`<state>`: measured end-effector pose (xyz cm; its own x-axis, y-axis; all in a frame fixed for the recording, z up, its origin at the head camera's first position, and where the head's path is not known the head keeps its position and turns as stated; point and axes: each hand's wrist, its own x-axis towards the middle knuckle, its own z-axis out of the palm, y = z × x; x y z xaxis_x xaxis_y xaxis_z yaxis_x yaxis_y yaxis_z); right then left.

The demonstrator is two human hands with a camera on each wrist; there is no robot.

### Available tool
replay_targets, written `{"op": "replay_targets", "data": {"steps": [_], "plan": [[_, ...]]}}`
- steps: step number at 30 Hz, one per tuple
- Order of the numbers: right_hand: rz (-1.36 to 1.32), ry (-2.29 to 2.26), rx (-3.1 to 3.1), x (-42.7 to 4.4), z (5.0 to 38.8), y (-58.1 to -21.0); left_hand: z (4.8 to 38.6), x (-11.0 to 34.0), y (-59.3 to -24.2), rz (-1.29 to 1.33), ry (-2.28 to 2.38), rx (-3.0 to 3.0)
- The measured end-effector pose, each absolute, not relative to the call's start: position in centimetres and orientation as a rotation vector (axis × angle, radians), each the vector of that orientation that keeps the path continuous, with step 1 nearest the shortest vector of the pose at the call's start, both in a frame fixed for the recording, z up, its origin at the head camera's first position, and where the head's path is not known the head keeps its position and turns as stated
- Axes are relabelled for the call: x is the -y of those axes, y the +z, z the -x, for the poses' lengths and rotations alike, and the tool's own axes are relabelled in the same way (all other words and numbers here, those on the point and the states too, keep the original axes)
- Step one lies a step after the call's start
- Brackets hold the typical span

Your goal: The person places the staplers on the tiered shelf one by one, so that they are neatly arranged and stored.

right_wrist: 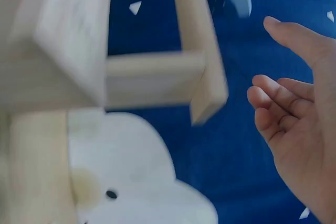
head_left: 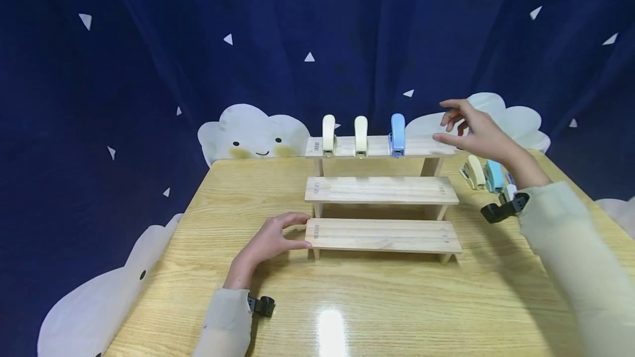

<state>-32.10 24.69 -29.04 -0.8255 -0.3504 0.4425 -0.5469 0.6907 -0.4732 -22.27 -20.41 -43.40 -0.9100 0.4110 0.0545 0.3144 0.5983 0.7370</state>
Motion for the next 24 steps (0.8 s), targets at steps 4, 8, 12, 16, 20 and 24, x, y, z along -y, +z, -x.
{"op": "replay_targets", "data": {"steps": [4,8,12,16,20,24], "plan": [[-0.660,0.917,2.552,-26.8,32.5,-30.5,22.4,20.5,-43.5,-0.619,1.214,-2.703],[-0.599,0.938,2.575,-28.8,32.7,-32.0,22.4,20.5,-43.6,-0.616,1.226,-2.703],[-0.534,0.924,2.642,-30.6,32.8,-33.5,22.4,20.6,-43.6,-0.607,1.238,-2.701],[-0.489,0.871,2.728,-32.4,33.0,-35.1,22.3,20.6,-43.5,-0.596,1.245,-2.696],[-0.463,0.794,2.801,-33.7,33.5,-36.5,22.3,20.5,-43.5,-0.608,1.248,-2.694],[-0.453,0.741,2.891,-34.7,34.2,-37.6,22.3,20.4,-43.5,-0.621,1.245,-2.698]]}}
